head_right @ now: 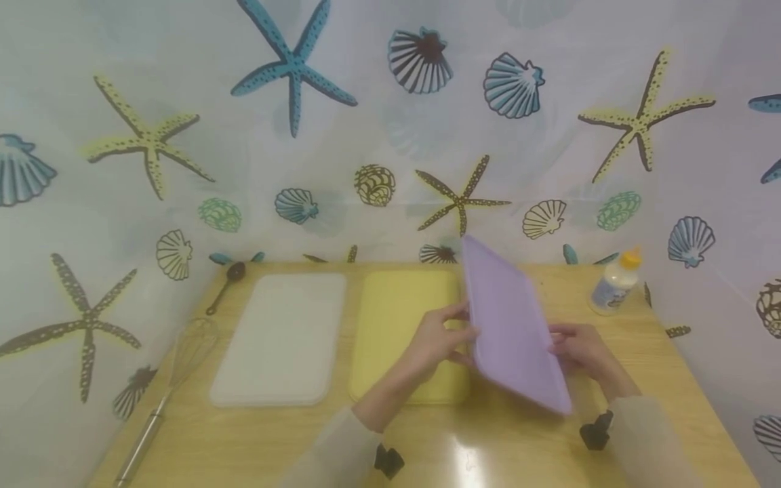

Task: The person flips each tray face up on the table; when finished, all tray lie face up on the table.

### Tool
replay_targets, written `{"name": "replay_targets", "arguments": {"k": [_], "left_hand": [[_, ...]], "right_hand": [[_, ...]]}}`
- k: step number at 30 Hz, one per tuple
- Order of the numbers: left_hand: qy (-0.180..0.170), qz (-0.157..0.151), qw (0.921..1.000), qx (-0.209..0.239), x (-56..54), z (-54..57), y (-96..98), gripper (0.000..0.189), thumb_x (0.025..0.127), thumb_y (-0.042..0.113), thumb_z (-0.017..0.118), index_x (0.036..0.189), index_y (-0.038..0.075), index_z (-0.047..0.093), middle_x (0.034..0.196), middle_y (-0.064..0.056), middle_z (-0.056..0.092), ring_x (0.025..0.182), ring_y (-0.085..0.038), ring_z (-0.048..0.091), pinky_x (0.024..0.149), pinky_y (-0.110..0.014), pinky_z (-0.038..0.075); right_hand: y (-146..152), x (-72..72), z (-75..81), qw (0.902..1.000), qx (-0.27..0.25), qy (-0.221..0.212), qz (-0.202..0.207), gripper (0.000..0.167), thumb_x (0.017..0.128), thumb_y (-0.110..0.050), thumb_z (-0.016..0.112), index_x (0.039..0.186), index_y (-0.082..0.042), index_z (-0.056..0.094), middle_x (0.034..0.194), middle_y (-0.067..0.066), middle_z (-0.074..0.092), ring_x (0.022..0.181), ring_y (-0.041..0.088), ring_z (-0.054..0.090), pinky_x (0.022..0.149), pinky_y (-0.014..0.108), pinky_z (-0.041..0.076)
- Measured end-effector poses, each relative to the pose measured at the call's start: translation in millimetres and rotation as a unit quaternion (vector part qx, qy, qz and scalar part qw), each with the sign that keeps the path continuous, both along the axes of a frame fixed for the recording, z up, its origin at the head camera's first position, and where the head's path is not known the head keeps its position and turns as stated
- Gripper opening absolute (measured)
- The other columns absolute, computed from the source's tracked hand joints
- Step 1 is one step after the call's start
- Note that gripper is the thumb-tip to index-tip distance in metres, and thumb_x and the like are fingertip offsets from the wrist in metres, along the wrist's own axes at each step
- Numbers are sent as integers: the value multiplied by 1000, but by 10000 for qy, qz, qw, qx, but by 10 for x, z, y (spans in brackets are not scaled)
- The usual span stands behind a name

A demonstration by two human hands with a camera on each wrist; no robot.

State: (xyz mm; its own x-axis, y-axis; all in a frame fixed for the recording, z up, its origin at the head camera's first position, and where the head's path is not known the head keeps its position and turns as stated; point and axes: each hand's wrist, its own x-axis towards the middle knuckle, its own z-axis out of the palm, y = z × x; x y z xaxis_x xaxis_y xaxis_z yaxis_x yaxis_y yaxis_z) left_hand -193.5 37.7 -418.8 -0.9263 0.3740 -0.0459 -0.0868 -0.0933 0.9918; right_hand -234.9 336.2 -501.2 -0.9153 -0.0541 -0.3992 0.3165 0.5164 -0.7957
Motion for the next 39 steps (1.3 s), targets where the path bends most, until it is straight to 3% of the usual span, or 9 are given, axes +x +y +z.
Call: {"name": "replay_targets", "arguments": {"k": [4, 11, 22, 33, 39], "left_hand": [[-168, 130, 9993, -308, -1, -5, 14, 62, 82, -8, 62, 141, 1, 46, 107, -12, 54, 67, -22, 67, 56, -36, 59], [-378, 249, 9979, -472, -37, -80, 10, 59, 78, -13, 59, 136, -1, 52, 103, -15, 54, 67, -25, 66, 51, -36, 58], [-323, 213, 9961, -799, -81, -252, 33, 49, 79, -16, 60, 126, -2, 61, 96, -14, 54, 71, -25, 64, 49, -35, 58], [-520, 101, 9924, -1110, -106, -375, 81, 55, 79, -19, 58, 132, -4, 55, 88, -15, 58, 74, -24, 63, 55, -38, 59], [-485, 94, 9923, -1138, -129, -463, 129, 54, 77, -20, 57, 129, -3, 58, 79, -10, 56, 73, -24, 64, 52, -36, 59]], "right_hand": [[44, 11, 29, 9998, 194, -24, -48, 61, 87, -5, 65, 140, 11, 39, 113, 22, 61, 84, 14, 63, 72, 34, 58], [128, 31, 81, 9999, 127, 14, -87, 62, 87, -3, 64, 140, 12, 36, 113, 23, 61, 83, 14, 65, 72, 33, 59], [262, 27, 110, 9996, 191, -28, -205, 61, 89, -2, 61, 141, 12, 34, 119, 31, 55, 87, 18, 66, 76, 37, 59], [390, 49, 87, 9998, 82, 109, -136, 60, 89, -3, 61, 139, 16, 35, 104, 18, 67, 85, 18, 67, 75, 38, 59], [446, 39, 112, 9995, 265, 83, -149, 60, 89, -5, 61, 139, 16, 35, 105, 21, 66, 86, 19, 67, 75, 39, 59]]}}
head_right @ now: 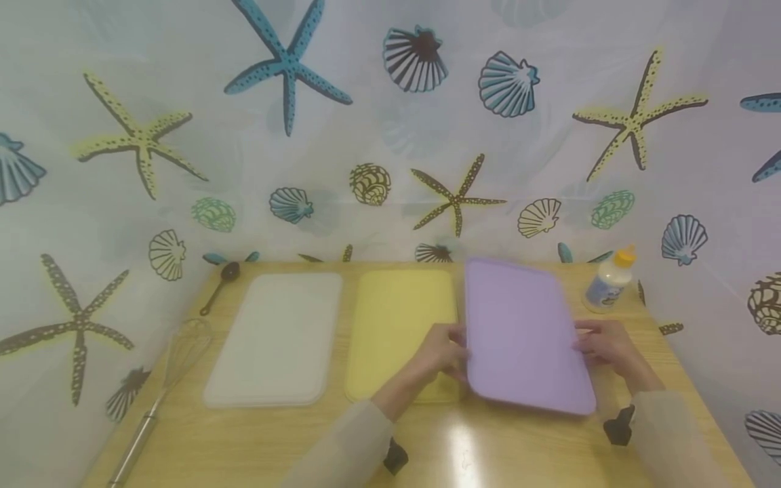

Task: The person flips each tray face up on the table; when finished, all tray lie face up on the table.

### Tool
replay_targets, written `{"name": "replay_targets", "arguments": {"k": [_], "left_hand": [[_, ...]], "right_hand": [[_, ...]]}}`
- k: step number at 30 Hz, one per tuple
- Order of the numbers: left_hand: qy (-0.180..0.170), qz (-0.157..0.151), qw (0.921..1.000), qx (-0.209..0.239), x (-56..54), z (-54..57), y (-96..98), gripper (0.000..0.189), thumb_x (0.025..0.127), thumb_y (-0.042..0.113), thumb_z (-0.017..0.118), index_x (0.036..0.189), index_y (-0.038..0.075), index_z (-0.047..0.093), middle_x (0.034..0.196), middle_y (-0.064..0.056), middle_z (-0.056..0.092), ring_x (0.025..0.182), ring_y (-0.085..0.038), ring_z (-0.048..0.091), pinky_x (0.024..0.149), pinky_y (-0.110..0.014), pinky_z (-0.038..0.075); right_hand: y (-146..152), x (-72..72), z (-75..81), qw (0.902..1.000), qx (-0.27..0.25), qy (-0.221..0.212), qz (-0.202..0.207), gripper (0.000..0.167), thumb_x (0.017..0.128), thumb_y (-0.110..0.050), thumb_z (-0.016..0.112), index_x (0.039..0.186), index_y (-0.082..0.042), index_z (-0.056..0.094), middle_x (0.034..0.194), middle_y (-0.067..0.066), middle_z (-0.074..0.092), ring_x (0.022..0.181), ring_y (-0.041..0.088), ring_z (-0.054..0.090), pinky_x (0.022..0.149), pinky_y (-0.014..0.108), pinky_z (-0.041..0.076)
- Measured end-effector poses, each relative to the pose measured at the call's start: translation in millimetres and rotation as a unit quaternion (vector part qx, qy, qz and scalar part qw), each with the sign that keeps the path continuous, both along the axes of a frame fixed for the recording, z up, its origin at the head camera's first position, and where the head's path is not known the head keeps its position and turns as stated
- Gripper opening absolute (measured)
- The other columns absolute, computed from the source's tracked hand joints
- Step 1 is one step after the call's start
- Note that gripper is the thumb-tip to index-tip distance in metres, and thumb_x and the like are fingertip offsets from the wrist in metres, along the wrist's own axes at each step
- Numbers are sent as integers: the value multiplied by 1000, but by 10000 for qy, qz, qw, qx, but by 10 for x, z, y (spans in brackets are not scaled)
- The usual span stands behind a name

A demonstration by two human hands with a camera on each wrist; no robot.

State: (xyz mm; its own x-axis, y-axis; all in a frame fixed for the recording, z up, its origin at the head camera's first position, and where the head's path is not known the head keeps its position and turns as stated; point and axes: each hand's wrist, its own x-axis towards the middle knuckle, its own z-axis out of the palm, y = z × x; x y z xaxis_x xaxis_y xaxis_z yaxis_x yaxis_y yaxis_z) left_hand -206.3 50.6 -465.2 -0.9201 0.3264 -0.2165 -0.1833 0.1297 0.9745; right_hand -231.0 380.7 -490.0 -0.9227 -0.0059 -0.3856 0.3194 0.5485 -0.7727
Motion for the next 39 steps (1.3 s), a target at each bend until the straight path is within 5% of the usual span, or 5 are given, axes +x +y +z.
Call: {"name": "replay_targets", "arguments": {"k": [11, 23, 30, 35, 39], "left_hand": [[85, 15, 9993, -368, -42, -170, 70, 45, 75, -21, 57, 118, -9, 62, 78, -13, 60, 69, -28, 67, 53, -37, 59], [327, -105, 9972, -660, -50, -256, 114, 44, 72, -22, 49, 114, -17, 59, 102, -31, 64, 90, -46, 66, 52, -37, 59], [268, 69, 9942, -1042, -64, -260, 161, 7, 77, -16, 54, 74, -11, 59, 82, -20, 62, 63, -28, 64, 53, -36, 59], [263, 91, 9914, -1278, -65, -279, 202, 41, 82, -9, 55, 57, 13, 31, 60, -1, 37, 42, -11, 41, 52, -36, 58], [461, 73, 9890, -1405, -48, -268, 214, 13, 84, -5, 55, 73, -11, 57, 82, -19, 62, 41, -17, 49, 54, -38, 59]], "right_hand": [[33, -66, 34, 9998, 126, 135, 54, 57, 88, -1, 60, 135, 19, 36, 98, 17, 66, 82, 16, 65, 72, 41, 60], [18, -123, 54, 9989, 368, 261, 113, 56, 85, 1, 60, 133, 21, 38, 103, 30, 63, 82, 21, 65, 69, 42, 60], [20, -141, 102, 9980, 478, 355, 231, 55, 85, 2, 58, 131, 24, 37, 114, 40, 56, 85, 28, 67, 68, 43, 60], [24, -148, 137, 9967, 602, 403, 360, 53, 85, 2, 55, 130, 25, 38, 122, 43, 48, 90, 34, 65, 68, 43, 60], [15, -161, 155, 9953, 815, 397, 345, 53, 85, 1, 55, 130, 23, 39, 125, 43, 46, 92, 35, 65, 68, 41, 60]]}}
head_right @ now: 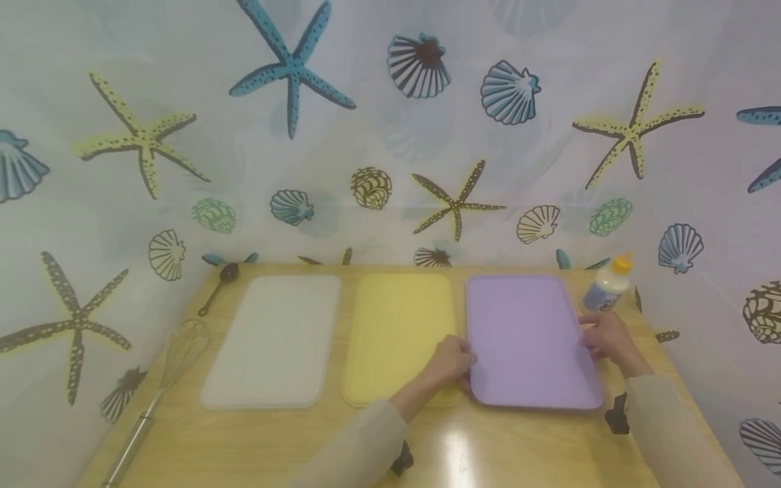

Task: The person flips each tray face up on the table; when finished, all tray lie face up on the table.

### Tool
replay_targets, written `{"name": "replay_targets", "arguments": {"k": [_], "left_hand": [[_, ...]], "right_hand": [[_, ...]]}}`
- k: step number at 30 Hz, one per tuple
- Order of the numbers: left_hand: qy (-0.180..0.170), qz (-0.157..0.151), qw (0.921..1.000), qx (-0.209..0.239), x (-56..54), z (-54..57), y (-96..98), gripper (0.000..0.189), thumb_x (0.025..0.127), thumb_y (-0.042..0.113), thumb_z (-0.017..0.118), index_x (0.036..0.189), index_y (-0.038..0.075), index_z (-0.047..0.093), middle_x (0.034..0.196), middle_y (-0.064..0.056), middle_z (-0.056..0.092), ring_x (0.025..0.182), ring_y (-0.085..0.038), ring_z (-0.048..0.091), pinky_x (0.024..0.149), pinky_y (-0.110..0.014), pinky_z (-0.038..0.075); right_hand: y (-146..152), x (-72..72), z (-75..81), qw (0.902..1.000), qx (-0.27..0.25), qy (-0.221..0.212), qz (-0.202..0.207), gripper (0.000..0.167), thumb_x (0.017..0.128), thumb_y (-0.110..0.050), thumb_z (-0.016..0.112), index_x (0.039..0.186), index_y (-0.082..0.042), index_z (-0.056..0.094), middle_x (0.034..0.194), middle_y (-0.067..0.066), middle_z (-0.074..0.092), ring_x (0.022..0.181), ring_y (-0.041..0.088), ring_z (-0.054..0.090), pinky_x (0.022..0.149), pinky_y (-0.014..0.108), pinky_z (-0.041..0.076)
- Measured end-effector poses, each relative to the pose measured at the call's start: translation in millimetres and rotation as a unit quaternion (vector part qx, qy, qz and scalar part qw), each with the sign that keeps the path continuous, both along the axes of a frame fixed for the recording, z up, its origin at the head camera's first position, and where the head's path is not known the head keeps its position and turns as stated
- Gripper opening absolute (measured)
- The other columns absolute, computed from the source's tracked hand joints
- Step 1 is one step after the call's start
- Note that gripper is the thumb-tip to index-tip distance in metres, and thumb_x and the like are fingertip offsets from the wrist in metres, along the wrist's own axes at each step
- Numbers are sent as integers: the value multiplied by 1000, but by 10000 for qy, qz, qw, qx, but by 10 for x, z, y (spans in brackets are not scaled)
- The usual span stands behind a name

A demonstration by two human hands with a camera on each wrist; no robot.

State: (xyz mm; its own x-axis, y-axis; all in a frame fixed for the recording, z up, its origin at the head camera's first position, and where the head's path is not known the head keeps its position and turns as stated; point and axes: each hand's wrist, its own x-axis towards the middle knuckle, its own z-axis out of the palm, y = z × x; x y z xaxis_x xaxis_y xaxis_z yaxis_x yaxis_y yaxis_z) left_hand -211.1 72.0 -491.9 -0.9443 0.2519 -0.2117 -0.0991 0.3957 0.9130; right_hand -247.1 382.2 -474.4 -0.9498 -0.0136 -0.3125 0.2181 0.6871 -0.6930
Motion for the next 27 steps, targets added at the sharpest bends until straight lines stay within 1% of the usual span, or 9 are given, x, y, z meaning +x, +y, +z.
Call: {"name": "replay_targets", "arguments": {"k": [2, 4, 7, 10, 14, 17, 22, 25, 27], "left_hand": [[205, -17, 9996, -204, 10, 17, -6, 23, 85, -2, 57, 99, -19, 62, 106, -31, 63, 54, -22, 60, 64, -38, 60], [337, -14, 9990, -293, 19, 28, -17, 37, 86, 0, 57, 117, -19, 57, 117, -33, 60, 64, -31, 66, 66, -37, 60], [456, -49, 9987, -217, 25, 45, -59, 36, 87, 2, 58, 118, -16, 58, 116, -28, 63, 76, -32, 68, 64, -34, 60], [538, -190, 9983, 85, 42, 57, -153, 37, 90, 2, 55, 122, -16, 56, 115, -28, 63, 70, -25, 67, 55, -31, 59], [814, -384, 9959, 135, 66, 107, -370, 37, 91, 3, 51, 124, -15, 54, 117, -28, 61, 51, -5, 49, 54, -28, 58], [1006, -289, 9945, 69, 71, 161, -558, 37, 91, 2, 50, 124, -14, 54, 118, -28, 60, 40, -3, 33, 52, -22, 56], [1206, 28, 9926, -133, 81, 244, -823, 36, 92, 4, 50, 125, -11, 56, 115, -25, 64, 40, -3, 39, 41, -11, 41], [1186, 186, 9926, -169, 103, 279, -949, 37, 92, 4, 50, 126, -9, 56, 115, -24, 64, 41, -4, 40, 37, -11, 31], [1183, 281, 9924, -211, 118, 295, -1028, 37, 92, 5, 50, 127, -8, 56, 115, -23, 64, 45, -5, 41, 37, -11, 30]], "right_hand": [[-6, -5, 7, 10000, 49, 1, -28, 54, 84, 0, 56, 131, 23, 39, 123, 43, 47, 90, 34, 65, 67, 41, 60], [-10, -8, 16, 10000, 51, -9, -78, 55, 84, 0, 56, 131, 22, 38, 120, 43, 49, 89, 34, 65, 67, 41, 60], [-9, -17, 16, 9999, 68, -17, -146, 56, 83, 1, 55, 132, 22, 38, 114, 42, 52, 87, 36, 65, 66, 41, 60], [-7, -32, 3, 9995, 173, -43, -243, 55, 83, 2, 55, 131, 21, 39, 112, 40, 53, 89, 40, 64, 65, 40, 60], [-19, -59, -19, 9989, 371, -8, -283, 52, 82, 3, 55, 129, 21, 42, 108, 38, 56, 88, 40, 65, 64, 39, 60], [-42, -73, -23, 9985, 473, 106, -250, 51, 80, 4, 56, 126, 22, 45, 102, 36, 60, 84, 36, 66, 61, 38, 60], [-58, -68, -41, 9970, 719, 249, -143, 46, 77, 7, 57, 119, 24, 49, 100, 36, 60, 76, 31, 65, 58, 37, 59], [-68, -45, -60, 9954, 918, 245, -86, 45, 75, 8, 56, 116, 25, 49, 98, 37, 59, 69, 27, 64, 55, 36, 59], [-78, -28, -77, 9941, 1057, 240, -61, 45, 74, 9, 55, 116, 25, 49, 94, 35, 61, 64, 24, 62, 53, 34, 58]]}}
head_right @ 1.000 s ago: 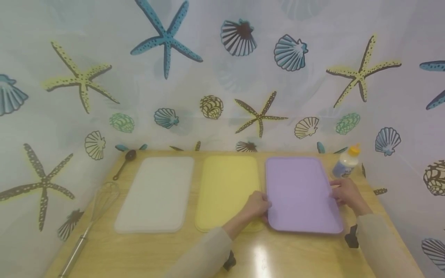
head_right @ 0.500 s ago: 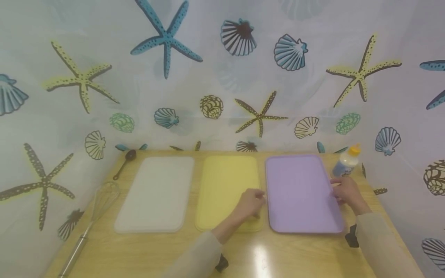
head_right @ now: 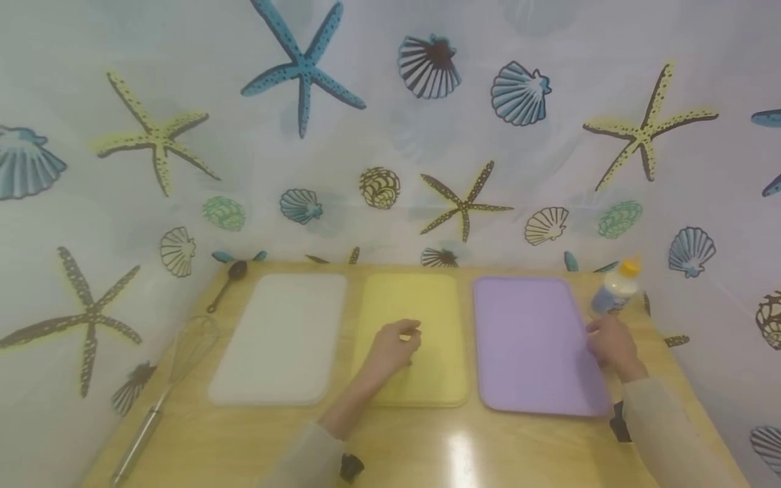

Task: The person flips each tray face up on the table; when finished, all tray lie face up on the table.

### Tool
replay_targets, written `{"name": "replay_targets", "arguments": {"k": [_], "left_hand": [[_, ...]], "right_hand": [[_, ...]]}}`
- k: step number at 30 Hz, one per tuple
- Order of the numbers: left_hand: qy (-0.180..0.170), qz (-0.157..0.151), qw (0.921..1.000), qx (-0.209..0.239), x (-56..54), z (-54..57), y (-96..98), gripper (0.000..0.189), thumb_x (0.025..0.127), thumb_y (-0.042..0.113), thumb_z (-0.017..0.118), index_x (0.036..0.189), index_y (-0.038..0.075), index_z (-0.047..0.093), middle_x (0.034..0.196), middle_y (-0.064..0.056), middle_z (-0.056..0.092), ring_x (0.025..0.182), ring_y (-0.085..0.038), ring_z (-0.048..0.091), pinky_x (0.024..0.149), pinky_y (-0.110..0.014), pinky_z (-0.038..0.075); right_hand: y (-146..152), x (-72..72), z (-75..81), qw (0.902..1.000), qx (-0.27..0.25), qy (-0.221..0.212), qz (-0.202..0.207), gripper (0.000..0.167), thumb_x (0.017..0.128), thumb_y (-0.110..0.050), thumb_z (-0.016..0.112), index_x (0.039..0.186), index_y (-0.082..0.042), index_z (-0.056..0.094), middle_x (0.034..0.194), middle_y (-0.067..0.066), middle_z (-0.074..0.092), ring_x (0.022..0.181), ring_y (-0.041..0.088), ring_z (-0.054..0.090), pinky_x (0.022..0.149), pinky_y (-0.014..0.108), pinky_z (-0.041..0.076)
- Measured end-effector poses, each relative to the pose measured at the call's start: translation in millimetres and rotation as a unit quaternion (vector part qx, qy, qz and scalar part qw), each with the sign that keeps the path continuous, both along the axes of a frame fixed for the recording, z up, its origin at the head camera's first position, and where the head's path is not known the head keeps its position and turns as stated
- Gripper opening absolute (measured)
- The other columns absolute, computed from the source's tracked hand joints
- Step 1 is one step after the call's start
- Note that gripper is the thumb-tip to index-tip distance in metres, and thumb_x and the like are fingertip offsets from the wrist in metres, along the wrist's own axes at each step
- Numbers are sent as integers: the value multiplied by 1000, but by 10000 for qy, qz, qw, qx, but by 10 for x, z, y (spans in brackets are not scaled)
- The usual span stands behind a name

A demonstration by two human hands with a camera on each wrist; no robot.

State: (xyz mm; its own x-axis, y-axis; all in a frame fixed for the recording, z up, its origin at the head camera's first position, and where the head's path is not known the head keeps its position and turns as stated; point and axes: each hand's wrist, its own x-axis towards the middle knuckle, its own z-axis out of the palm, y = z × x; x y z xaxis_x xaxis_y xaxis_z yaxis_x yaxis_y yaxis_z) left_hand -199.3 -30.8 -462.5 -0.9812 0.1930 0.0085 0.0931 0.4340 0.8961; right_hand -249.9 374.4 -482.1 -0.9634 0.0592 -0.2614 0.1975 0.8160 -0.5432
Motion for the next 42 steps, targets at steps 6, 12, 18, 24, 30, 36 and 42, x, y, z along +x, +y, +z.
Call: {"name": "replay_targets", "arguments": {"k": [6, 12, 18, 24, 30, 36, 42], "left_hand": [[65, 249, 9996, -140, 9, -41, -240, 38, 93, 8, 50, 128, -6, 56, 116, -23, 63, 77, -19, 63, 41, -12, 35], [9, 513, 9985, -165, 29, -70, -480, 39, 92, 7, 49, 129, -8, 54, 117, -24, 61, 65, -15, 54, 42, -12, 34], [23, 785, 9961, -393, 54, -53, -645, 41, 92, 7, 50, 130, -7, 53, 118, -24, 61, 92, -31, 65, 58, -22, 49], [208, 720, 9950, -655, 80, -110, -784, 44, 94, 8, 52, 134, -9, 47, 126, -30, 53, 111, -45, 55, 86, -52, 53], [130, 695, 9922, -1023, 51, -208, -844, 50, 94, 12, 54, 138, -10, 41, 134, -33, 47, 124, -48, 45, 99, -59, 43], [106, 628, 9908, -1194, 18, -289, -868, 56, 95, 16, 56, 141, -10, 36, 140, -31, 42, 130, -46, 39, 106, -56, 36], [-103, 482, 9895, -1359, -10, -306, -874, 66, 93, 23, 61, 143, -10, 32, 147, -33, 31, 135, -48, 30, 110, -58, 28]], "right_hand": [[-40, 47, -50, 9989, 460, 1, -23, 46, 74, 4, 51, 117, 21, 51, 95, 33, 62, 59, 21, 60, 52, 34, 53], [-105, 55, -63, 9965, 833, 112, -4, 37, 82, -1, 47, 114, 19, 53, 105, 36, 60, 79, 41, 62, 65, 54, 49], [-311, 19, -54, 9865, 1484, 650, 229, 36, 90, -5, 46, 118, 17, 51, 111, 37, 57, 85, 46, 60, 65, 56, 50], [-837, 29, 17, 9811, 1453, 1203, 440, 44, 95, -15, 50, 128, 13, 48, 116, 36, 57, 88, 44, 62, 65, 55, 53], [-1365, 64, -32, 9833, 1129, 1311, 571, 49, 98, -23, 50, 135, 9, 45, 127, 33, 52, 109, 51, 54, 79, 64, 50], [-1727, 18, -84, 9854, 781, 1342, 694, 51, 99, -24, 51, 139, 7, 42, 128, 33, 52, 107, 51, 55, 77, 63, 51], [-2023, 5, -136, 9824, 534, 1495, 988, 53, 97, -21, 56, 140, 7, 41, 121, 31, 57, 76, 36, 61, 50, 38, 54]]}}
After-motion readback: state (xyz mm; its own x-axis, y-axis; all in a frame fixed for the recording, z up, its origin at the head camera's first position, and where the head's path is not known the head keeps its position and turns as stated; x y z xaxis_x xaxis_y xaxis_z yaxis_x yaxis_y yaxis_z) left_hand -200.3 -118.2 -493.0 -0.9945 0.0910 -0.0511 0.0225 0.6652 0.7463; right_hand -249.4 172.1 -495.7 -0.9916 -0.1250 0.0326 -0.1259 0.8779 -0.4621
